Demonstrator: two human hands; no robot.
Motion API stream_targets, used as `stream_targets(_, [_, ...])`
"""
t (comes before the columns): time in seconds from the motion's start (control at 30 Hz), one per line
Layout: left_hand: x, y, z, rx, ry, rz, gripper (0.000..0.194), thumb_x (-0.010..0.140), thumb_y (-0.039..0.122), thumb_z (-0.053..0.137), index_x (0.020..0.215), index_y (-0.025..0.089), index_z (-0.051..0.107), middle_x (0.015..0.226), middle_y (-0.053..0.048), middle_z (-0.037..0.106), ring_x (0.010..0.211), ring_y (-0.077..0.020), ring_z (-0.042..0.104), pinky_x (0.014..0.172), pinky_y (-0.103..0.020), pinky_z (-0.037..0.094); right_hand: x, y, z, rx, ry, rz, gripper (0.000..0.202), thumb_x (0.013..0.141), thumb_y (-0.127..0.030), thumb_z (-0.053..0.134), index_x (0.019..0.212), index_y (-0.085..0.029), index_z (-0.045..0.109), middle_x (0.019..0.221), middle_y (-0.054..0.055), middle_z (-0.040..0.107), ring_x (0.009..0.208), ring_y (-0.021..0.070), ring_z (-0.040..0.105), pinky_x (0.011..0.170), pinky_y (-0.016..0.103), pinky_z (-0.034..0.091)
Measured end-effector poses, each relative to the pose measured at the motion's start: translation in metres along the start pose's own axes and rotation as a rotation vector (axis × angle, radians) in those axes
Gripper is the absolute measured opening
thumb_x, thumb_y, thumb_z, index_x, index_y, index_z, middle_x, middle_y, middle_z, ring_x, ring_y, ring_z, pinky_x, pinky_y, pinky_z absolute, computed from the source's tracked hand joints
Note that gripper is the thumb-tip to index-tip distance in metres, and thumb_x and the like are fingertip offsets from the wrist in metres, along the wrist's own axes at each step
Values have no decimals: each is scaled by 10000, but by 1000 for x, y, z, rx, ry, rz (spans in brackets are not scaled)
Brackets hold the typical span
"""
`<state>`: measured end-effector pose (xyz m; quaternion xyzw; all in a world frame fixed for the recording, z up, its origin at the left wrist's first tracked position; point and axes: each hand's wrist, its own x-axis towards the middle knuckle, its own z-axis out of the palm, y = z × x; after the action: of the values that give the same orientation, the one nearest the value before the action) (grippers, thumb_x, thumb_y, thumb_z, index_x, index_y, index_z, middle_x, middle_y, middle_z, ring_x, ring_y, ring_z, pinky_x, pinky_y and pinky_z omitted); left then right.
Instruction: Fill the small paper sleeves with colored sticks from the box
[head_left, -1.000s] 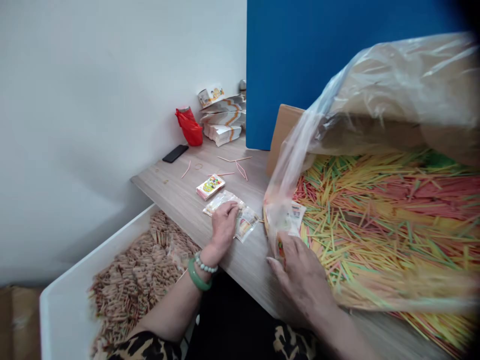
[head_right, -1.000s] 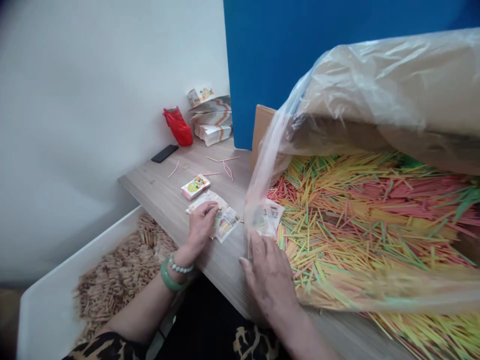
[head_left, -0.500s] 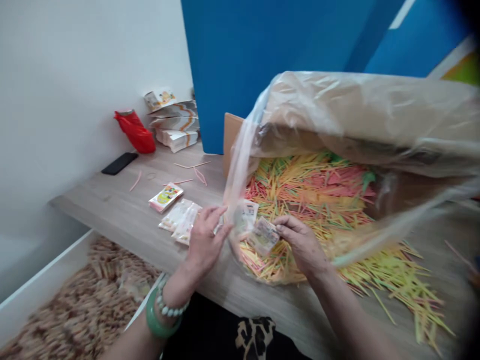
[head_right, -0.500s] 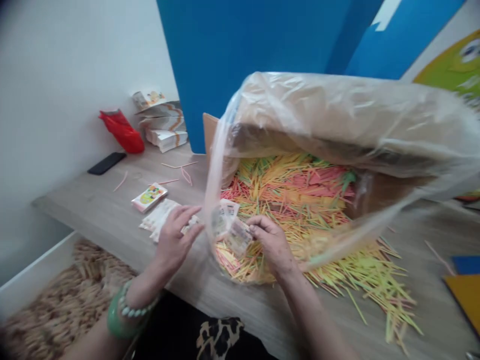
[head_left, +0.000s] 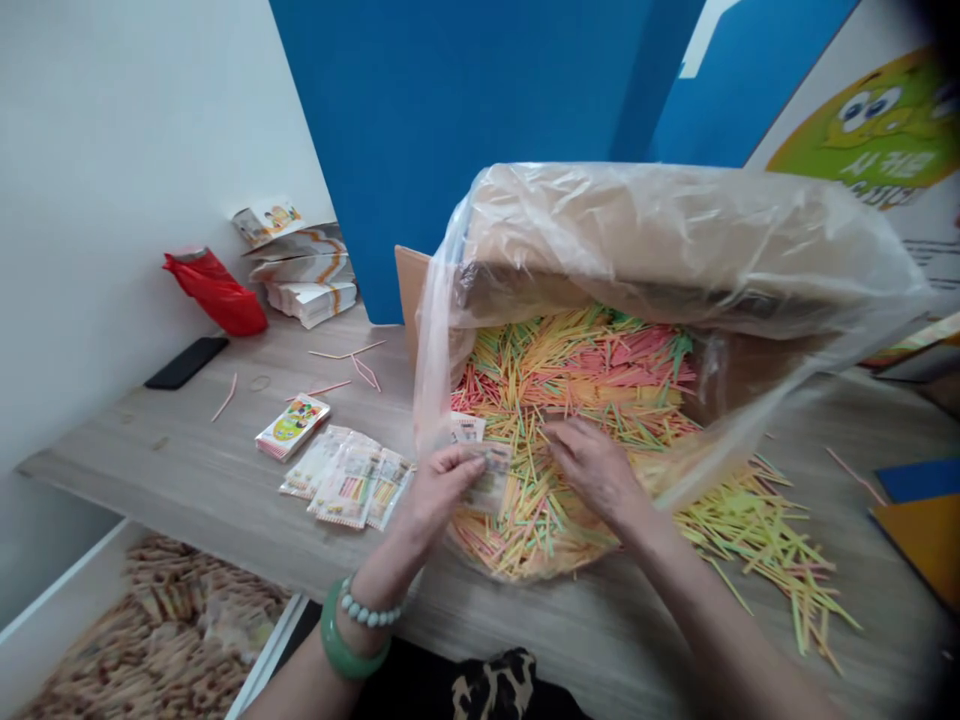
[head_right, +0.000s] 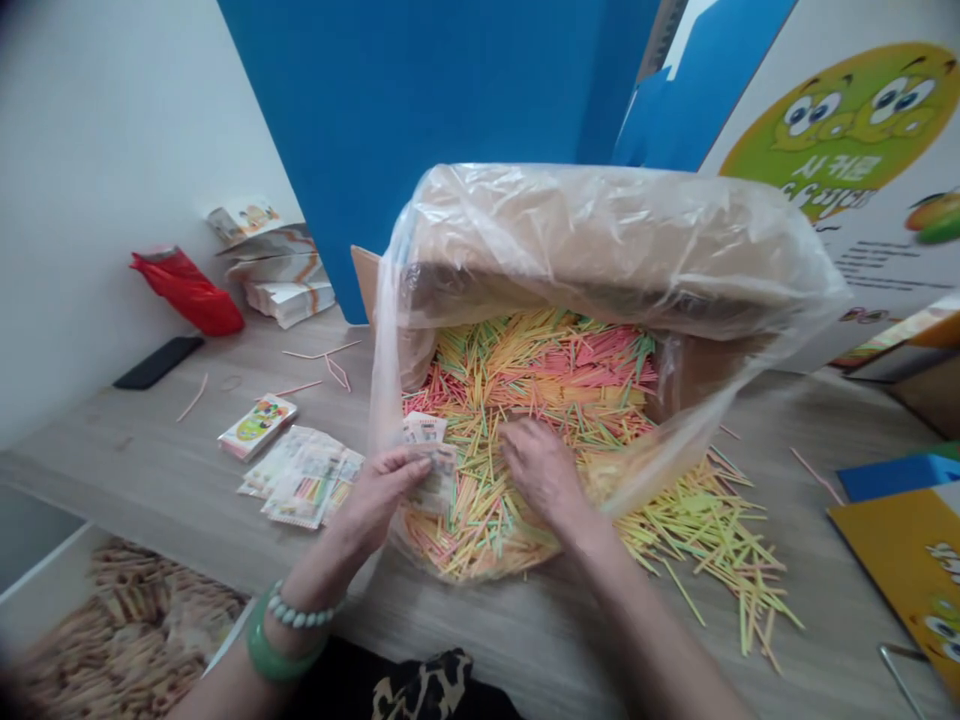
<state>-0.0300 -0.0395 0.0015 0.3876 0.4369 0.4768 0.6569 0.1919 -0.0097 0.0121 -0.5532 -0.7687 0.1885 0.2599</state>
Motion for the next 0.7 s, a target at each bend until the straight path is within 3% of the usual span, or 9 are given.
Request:
stream_targets(0.1, [0, 8, -7, -90, 140, 42, 293, 619, 374, 900, 759, 148, 776, 737, -39, 743, 654, -135, 612, 662, -272, 497, 27, -3, 5, -488, -154, -170, 333, 883, -64, 448, 1099, -162, 682, 1185, 161, 680, 1128, 309, 566, 948, 435, 421])
stream_targets(0.23, [0, 11, -5, -171, 174, 77, 316, 583, 329, 918, 797, 148, 771, 759, -29, 748, 679, -137, 633, 677, -272, 515, 57, -18, 23, -655, -278, -307, 410, 907, -47, 422, 1252, -150, 618, 1240, 163, 664, 1163, 313, 552, 974, 442, 391])
stream_targets(0.47, [1, 14, -2, -264, 169, 90, 318, 612, 322, 894, 855, 153, 777, 823, -40, 773, 704, -153, 673, 709, -307, 565, 64, -22, 34, -749, -297, -177, 351, 901, -49, 425, 1142, -98, 676, 1122, 212, 714, 1079, 327, 619, 960, 439, 396])
stream_targets(0.6, [3, 13, -4, -264, 179, 107, 285, 647, 295, 875, 878, 154, 786, 828, -39, 779, 704, -149, 676, 712, -304, 569, 57, -12, 25, -733, -203, -19, 341, 914, -68, 399, 1126, -93, 665, 1089, 225, 714, 1068, 336, 637, 917, 432, 422])
stream_targets(0.7, [4, 11, -5, -267, 172, 121, 268, 672, 287, 860, 899, 161, 794, 852, -43, 786, 730, -153, 688, 724, -301, 570, 55, -1, 16, -531, -80, 51, 312, 937, -160, 408, 1123, -121, 656, 1136, 213, 706, 1104, 336, 618, 936, 437, 437])
